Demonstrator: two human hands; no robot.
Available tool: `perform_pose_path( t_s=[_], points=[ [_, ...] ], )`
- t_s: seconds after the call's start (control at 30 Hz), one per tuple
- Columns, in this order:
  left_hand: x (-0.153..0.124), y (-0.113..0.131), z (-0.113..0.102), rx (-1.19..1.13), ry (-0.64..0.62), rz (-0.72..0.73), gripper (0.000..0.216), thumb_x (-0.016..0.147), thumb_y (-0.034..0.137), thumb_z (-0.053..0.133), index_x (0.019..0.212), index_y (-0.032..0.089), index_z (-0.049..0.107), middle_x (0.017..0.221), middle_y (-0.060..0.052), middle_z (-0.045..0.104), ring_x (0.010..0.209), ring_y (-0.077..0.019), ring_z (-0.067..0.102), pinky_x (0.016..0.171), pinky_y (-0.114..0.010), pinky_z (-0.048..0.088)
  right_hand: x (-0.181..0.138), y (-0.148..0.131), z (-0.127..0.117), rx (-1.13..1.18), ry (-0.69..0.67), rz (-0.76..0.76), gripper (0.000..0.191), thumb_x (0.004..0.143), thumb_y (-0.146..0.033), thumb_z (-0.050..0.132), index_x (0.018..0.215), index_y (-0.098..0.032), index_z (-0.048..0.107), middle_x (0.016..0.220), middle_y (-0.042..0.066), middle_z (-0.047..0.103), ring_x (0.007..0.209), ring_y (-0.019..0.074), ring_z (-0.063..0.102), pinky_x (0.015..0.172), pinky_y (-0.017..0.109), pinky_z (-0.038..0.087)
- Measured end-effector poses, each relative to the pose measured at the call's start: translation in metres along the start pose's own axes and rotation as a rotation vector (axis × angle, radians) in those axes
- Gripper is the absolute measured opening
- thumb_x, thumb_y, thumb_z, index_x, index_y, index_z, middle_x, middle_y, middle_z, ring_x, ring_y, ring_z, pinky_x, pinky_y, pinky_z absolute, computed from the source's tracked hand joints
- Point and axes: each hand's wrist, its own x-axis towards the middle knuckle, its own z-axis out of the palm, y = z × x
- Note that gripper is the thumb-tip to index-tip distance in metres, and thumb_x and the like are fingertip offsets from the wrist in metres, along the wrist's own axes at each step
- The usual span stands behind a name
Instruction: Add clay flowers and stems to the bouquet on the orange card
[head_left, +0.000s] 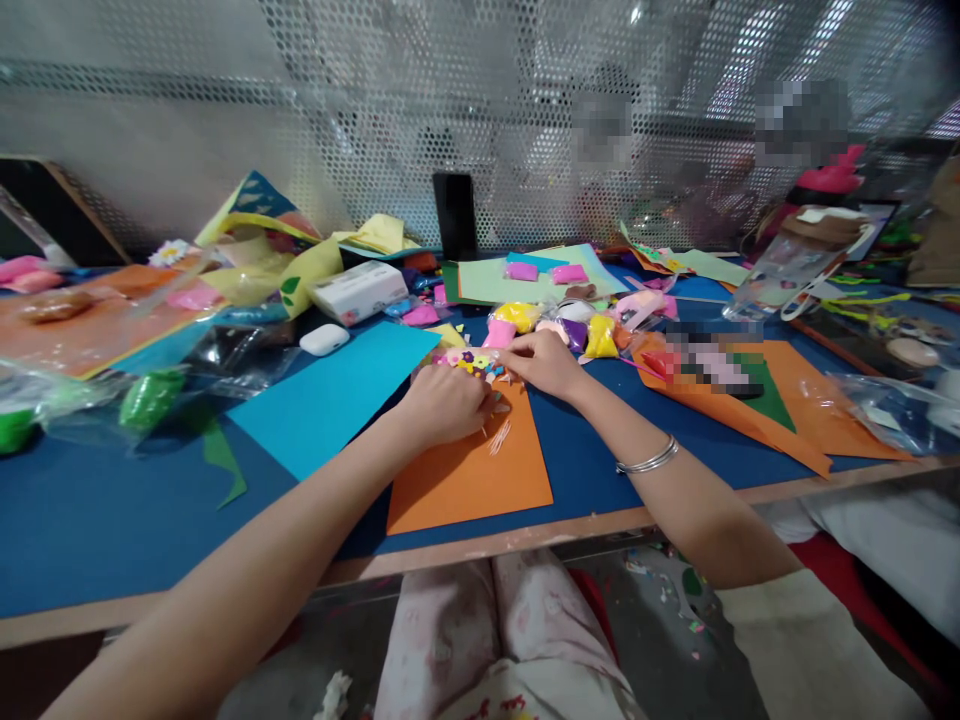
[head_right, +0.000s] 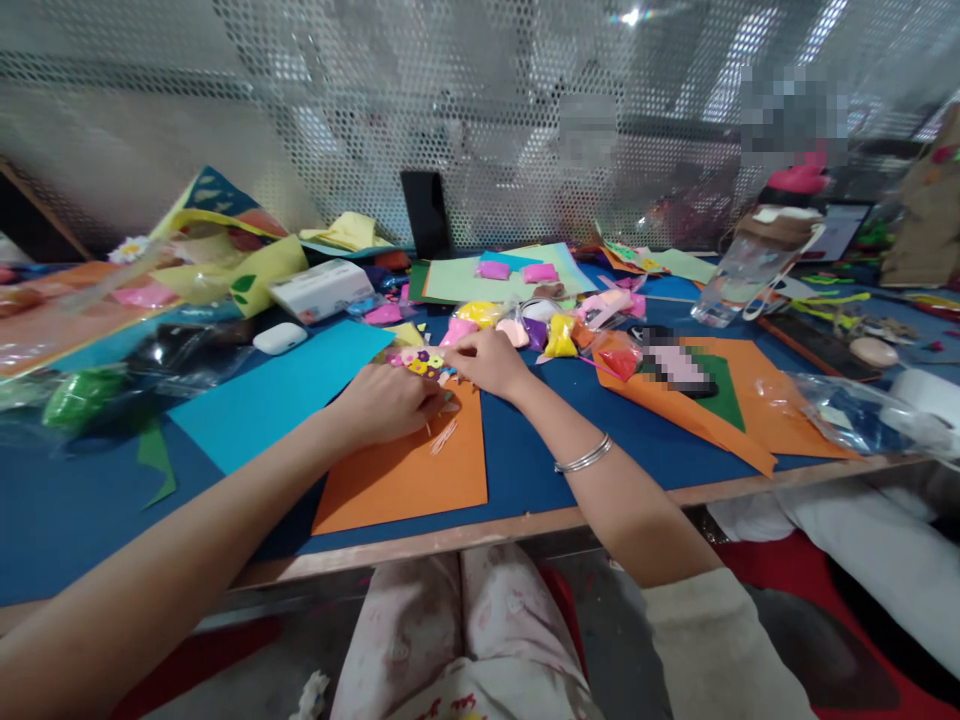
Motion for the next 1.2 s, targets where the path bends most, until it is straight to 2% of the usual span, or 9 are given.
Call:
perform_pose_path(
  t_s=[0.23,0.43,0.63,0.8,1.0,1.2],
  points=[
    [0.0,0.004,0.001,-0.002,0.012,0.005,0.047,0.094,0.034,0.033,0.093,0.012,0.074,0.084,-0.017,0.073,0.081,-0.0337,0.07,0.063,-0.037,0.046,0.0,-0.003,0.0,-0.005,-0.031,-0.008,0.036,0.083,-0.02,0.054,0.047,-0.017,0.048,0.047,-0.003,0.046,0.053,0.0085,0.042,0.053,0.025,0.027],
    [0.002,0.005,0.004,0.002,0.064,0.028,0.042,0.093,0.034,0.038,0.088,0.012,0.074,0.079,-0.017,0.073,0.077,-0.0322,0.07,0.061,-0.036,0.045,-0.001,-0.003,0.0,-0.015,-0.055,0.014,0.037,0.083,-0.023,0.053,0.047,-0.017,0.047,0.049,-0.001,0.051,0.052,0.0094,0.045,0.053,0.025,0.029],
    [0.002,-0.002,0.003,-0.017,0.067,-0.011,0.04,0.093,0.039,0.042,0.088,0.015,0.073,0.082,-0.016,0.073,0.076,-0.0319,0.069,0.058,-0.035,0.042,-0.001,-0.001,0.0,-0.034,-0.024,-0.002,0.036,0.083,-0.024,0.053,0.049,-0.017,0.05,0.048,-0.002,0.048,0.052,0.0091,0.042,0.053,0.026,0.027],
    [0.0,-0.005,0.004,0.015,0.091,-0.001,0.043,0.093,0.041,0.039,0.086,0.016,0.074,0.078,-0.015,0.072,0.075,-0.0301,0.068,0.061,-0.035,0.043,-0.001,-0.001,0.0,-0.033,-0.007,-0.003,0.039,0.082,-0.021,0.055,0.044,-0.018,0.044,0.044,-0.004,0.044,0.05,0.0084,0.041,0.052,0.025,0.027],
    [-0.002,0.006,0.005,-0.005,0.094,0.034,0.046,0.094,0.036,0.035,0.082,0.015,0.074,0.077,-0.016,0.072,0.071,-0.0299,0.068,0.057,-0.035,0.041,-0.001,-0.001,0.001,-0.035,-0.03,-0.004,0.034,0.082,-0.021,0.054,0.049,-0.016,0.052,0.05,-0.001,0.055,0.053,0.0092,0.047,0.054,0.024,0.03],
    [-0.001,0.006,0.007,-0.049,0.08,0.058,0.045,0.094,0.035,0.033,0.085,0.014,0.072,0.08,-0.016,0.073,0.071,-0.0308,0.069,0.057,-0.035,0.042,0.0,0.0,0.004,-0.076,-0.031,-0.031,0.037,0.083,-0.021,0.054,0.047,-0.017,0.048,0.048,-0.002,0.048,0.054,0.0088,0.04,0.055,0.026,0.025]
  ],
)
